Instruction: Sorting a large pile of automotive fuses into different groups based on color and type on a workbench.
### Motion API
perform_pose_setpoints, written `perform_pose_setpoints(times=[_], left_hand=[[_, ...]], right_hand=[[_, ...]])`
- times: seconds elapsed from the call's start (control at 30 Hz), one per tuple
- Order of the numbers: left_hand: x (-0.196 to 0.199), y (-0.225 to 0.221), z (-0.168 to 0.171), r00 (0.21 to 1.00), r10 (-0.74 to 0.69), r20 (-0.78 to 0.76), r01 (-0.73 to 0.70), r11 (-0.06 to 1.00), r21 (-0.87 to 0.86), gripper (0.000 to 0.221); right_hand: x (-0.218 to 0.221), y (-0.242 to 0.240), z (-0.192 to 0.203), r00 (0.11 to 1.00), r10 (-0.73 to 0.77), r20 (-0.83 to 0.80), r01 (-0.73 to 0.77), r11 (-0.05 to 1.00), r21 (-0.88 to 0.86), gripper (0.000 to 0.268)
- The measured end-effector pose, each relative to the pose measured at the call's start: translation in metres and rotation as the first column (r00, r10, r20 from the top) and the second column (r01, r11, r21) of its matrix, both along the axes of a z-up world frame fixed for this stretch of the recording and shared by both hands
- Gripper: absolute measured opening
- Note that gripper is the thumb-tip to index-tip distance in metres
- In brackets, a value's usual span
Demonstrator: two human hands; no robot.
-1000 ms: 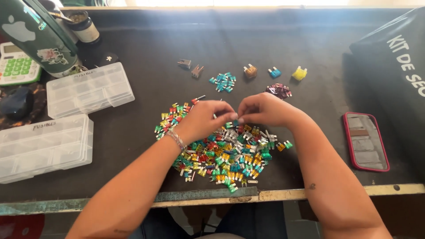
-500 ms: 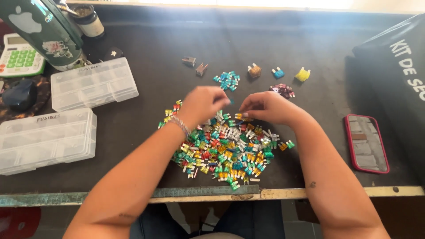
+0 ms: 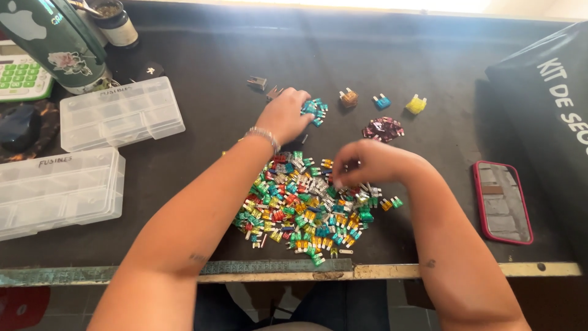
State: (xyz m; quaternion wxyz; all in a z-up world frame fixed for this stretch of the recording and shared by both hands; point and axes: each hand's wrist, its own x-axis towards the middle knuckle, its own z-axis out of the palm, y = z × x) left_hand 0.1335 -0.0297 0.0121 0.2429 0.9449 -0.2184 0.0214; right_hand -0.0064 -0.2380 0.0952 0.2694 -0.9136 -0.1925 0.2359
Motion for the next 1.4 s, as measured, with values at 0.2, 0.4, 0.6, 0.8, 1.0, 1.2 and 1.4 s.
perform_pose_setpoints(times=[0.2, 0.4, 0.6, 0.8, 1.0, 1.2, 1.4], left_hand=[[-0.083, 0.032, 0.036, 0.931, -0.301, 0.206, 0.326, 0.940, -0.100, 0.041], [-0.123, 0.041, 0.036, 0.913, -0.404, 0.062, 0.406, 0.883, -0.233, 0.018], [-0.143, 0.030, 0.045, 0.900, -0.435, -0.012, 0.425, 0.884, -0.193, 0.033], [-0.142, 0.023, 0.033, 0.938, -0.331, -0.098, 0.295, 0.916, -0.270, 0.025], [-0.119, 0.019, 0.024, 0.981, -0.179, -0.069, 0.153, 0.949, -0.276, 0.017], [-0.043, 0.020, 0.003, 0.993, 0.092, 0.070, -0.082, 0.988, -0.134, 0.022], [0.010, 0.009, -0.016, 0.991, 0.113, 0.077, -0.108, 0.991, -0.077, 0.021]], right_hand=[[-0.001, 0.010, 0.000, 0.984, 0.157, -0.084, -0.164, 0.982, -0.097, 0.037], [0.002, 0.014, -0.013, 0.978, 0.182, -0.100, -0.191, 0.977, -0.092, 0.025], [0.004, 0.006, 0.000, 0.999, 0.051, 0.000, -0.051, 0.999, -0.002, 0.020], [0.013, 0.002, -0.008, 0.985, -0.073, 0.156, 0.046, 0.985, 0.167, 0.018], [0.014, -0.001, -0.015, 0.968, -0.133, 0.214, 0.077, 0.965, 0.252, 0.031], [0.004, 0.009, 0.006, 0.998, -0.062, 0.021, 0.061, 0.998, 0.027, 0.068], [0.008, 0.000, -0.002, 1.000, 0.006, -0.008, -0.006, 1.000, -0.021, 0.040]])
